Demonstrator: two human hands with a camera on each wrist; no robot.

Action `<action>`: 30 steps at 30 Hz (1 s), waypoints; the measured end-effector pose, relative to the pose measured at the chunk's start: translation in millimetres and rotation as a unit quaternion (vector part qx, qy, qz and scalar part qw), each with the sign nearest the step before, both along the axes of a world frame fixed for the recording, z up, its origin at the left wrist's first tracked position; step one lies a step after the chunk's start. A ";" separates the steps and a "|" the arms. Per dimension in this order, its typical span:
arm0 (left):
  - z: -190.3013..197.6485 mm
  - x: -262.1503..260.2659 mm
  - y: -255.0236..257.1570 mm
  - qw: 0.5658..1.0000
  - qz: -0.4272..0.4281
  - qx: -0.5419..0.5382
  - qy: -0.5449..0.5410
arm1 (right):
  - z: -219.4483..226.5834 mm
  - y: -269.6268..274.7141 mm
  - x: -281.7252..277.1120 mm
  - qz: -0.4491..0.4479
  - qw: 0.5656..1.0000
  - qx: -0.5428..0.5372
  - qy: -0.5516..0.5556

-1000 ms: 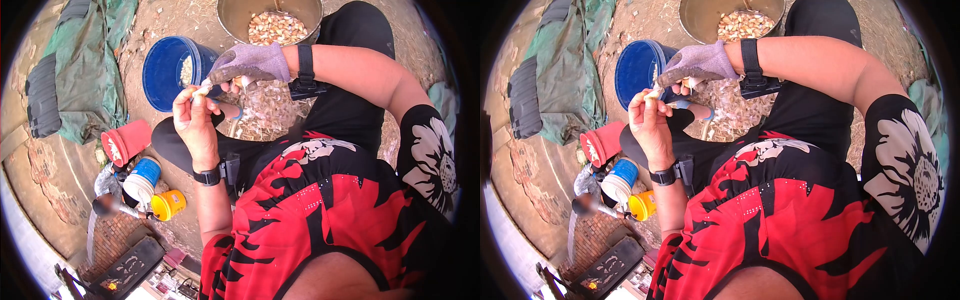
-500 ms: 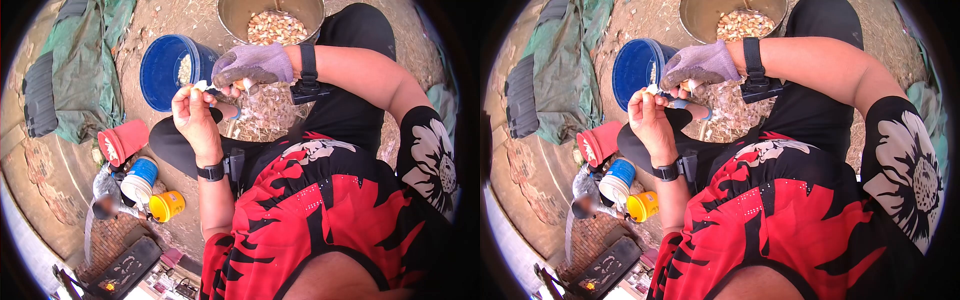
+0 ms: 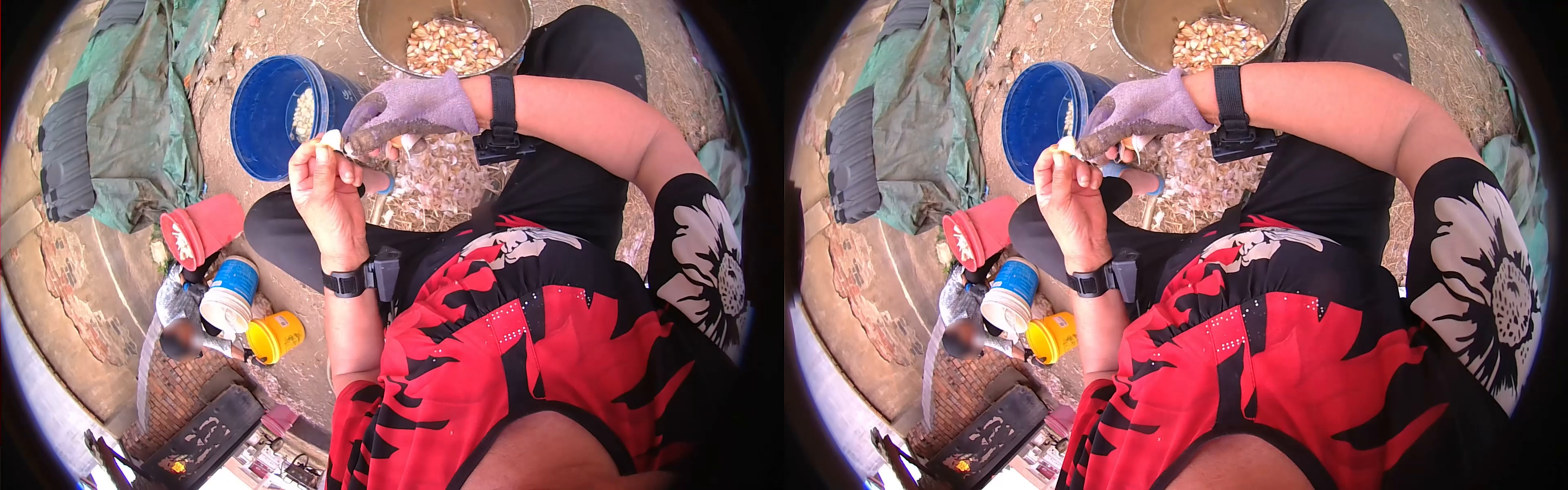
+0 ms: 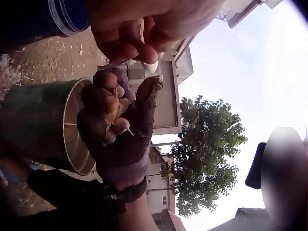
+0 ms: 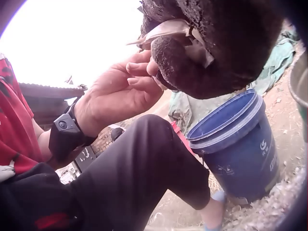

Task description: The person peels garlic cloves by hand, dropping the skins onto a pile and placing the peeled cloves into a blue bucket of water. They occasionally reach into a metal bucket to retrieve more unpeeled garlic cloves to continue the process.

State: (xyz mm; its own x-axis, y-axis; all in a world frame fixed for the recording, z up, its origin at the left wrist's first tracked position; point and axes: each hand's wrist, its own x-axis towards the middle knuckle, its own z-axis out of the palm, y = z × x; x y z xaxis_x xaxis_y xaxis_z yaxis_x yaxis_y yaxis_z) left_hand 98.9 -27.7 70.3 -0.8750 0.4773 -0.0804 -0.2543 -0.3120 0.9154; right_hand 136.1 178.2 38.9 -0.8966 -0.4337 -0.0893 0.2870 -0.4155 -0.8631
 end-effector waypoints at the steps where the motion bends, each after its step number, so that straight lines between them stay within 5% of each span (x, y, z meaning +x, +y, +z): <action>1: 3.6 5.8 6.8 1.000 0.024 -0.008 -0.010 | 4.1 -0.4 2.5 -0.004 1.000 0.027 0.008; 11: 1.7 15.4 19.9 0.976 0.053 -0.195 0.083 | -0.1 1.2 0.5 -0.091 0.985 0.121 0.084; 13: -2.5 11.8 15.4 0.969 0.040 -0.229 0.088 | -3.1 0.6 -3.2 -0.099 0.958 0.243 0.116; 19: -6.2 10.7 14.0 0.970 0.006 -0.239 0.041 | -9.1 -4.0 -0.7 -0.125 0.882 0.374 0.258; 23: -7.6 6.2 9.0 0.987 -0.025 -0.158 -0.027 | -14.5 -6.2 -0.3 -0.104 0.901 0.322 0.273; 25: -5.0 2.5 7.0 0.992 -0.021 -0.113 -0.059 | -5.9 -1.8 2.9 -0.059 0.990 0.084 0.094; 30: 3.0 -2.1 1.0 0.989 -0.025 -0.012 -0.148 | -15.9 2.7 -10.4 -0.145 0.971 0.177 0.075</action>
State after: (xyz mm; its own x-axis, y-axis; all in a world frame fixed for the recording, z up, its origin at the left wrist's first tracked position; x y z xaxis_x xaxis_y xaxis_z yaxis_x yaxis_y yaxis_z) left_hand 96.8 -26.7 73.3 -0.7868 0.5148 -0.3404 -0.5262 -0.2714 0.8059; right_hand 125.7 180.8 23.0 -0.9908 -0.1272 -0.0451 0.0618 -0.1303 -0.9895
